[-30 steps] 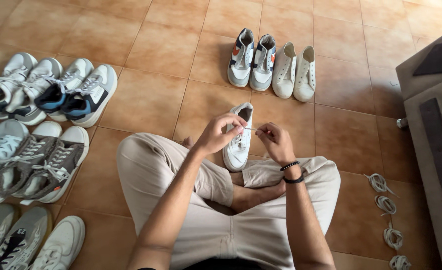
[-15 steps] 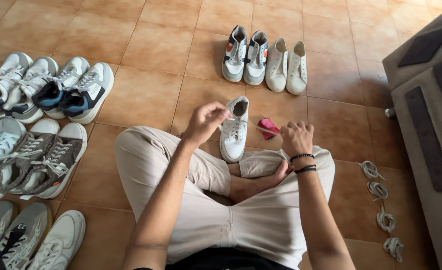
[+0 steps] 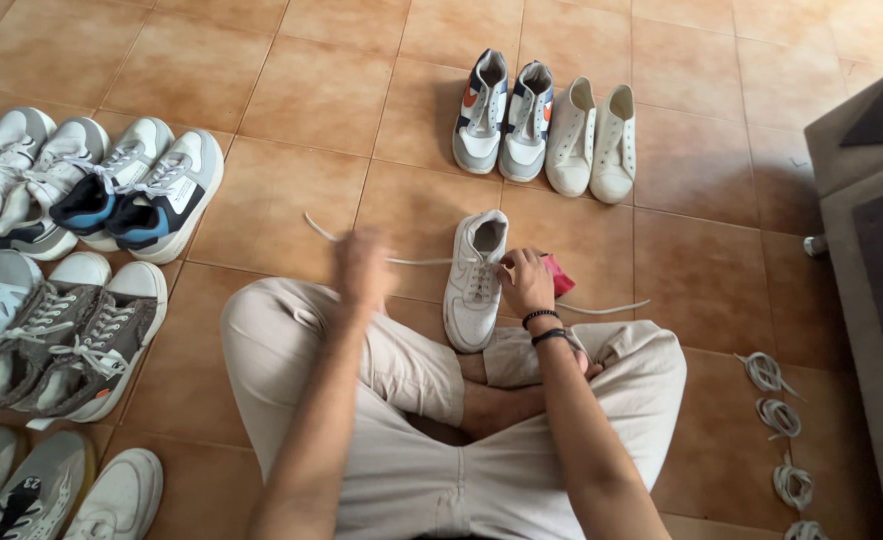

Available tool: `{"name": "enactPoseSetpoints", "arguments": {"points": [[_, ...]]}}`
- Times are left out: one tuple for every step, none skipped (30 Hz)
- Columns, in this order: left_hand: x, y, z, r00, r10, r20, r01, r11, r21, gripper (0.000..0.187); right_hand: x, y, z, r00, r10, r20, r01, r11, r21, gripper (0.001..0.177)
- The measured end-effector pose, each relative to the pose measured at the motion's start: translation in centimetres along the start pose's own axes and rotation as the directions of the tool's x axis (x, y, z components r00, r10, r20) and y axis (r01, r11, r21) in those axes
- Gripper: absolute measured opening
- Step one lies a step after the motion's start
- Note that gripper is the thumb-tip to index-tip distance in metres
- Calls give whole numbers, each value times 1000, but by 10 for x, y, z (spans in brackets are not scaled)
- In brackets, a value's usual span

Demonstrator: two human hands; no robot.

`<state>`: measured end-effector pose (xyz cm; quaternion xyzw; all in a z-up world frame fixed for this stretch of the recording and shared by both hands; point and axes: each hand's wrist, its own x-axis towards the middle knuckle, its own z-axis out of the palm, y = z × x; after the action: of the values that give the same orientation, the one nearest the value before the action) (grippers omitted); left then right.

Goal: The person sits on the floor and threads a white shoelace through the eyelets of a white sneaker. They pull the lace through each eyelet in sequence, adjusting the tension and positioning the lace as they work.

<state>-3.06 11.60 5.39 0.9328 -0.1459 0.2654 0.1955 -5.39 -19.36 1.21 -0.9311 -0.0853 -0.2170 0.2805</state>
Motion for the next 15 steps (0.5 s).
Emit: {"name": "enactPoseSetpoints", "arguments": {"points": [[-1,21,20,999,10,43,-1,981,-194,13,0,1,5,1000,10,15,-11,1000,19,17],[-1,37,35,995,99,35,-86,963,-257,14,-1,4,8,999,22,30,-24,999,35,16],[1,52,50,993,103,61,-82,957,-278,17,-2,7,11,998,34,44,-37,998,51,16],[3,65,62,991,107,86,-77,951,-298,22,-4,11,13,998,23,54,-29,994,103,16],[6,75,72,985,94,141,-49,954,-297,22,-6,16,14,998,12,64,-22,988,155,15],[9,83,81,978,82,194,-21,955,-296,22,-9,20,15,997,1,72,-15,979,205,15],[11,87,88,967,70,247,6,956,-295,23,-12,23,16,992,59,112,-87,960,267,14],[12,89,93,967,74,243,8,948,-318,23,-15,26,16,982,115,153,-160,933,324,13],[12,89,97,968,77,239,9,940,-342,22,-17,28,15,966,167,198,-232,897,376,12],[14,89,101,969,81,234,10,932,-364,22,-16,30,15,960,185,208,-254,887,386,13],[14,87,103,976,78,201,10,916,-401,23,-14,30,14,955,203,218,-276,876,395,13],[13,83,105,982,75,172,8,900,-436,25,-15,28,15,948,222,229,-300,862,408,13],[11,81,107,987,71,143,5,883,-469,26,-14,27,15,940,247,234,-322,869,377,13],[11,80,108,988,80,132,-10,885,-465,26,-11,25,14,933,272,237,-343,873,347,14],[10,79,109,989,89,120,-24,888,-460,26,-10,21,13,924,297,240,-363,876,317,14]]}}
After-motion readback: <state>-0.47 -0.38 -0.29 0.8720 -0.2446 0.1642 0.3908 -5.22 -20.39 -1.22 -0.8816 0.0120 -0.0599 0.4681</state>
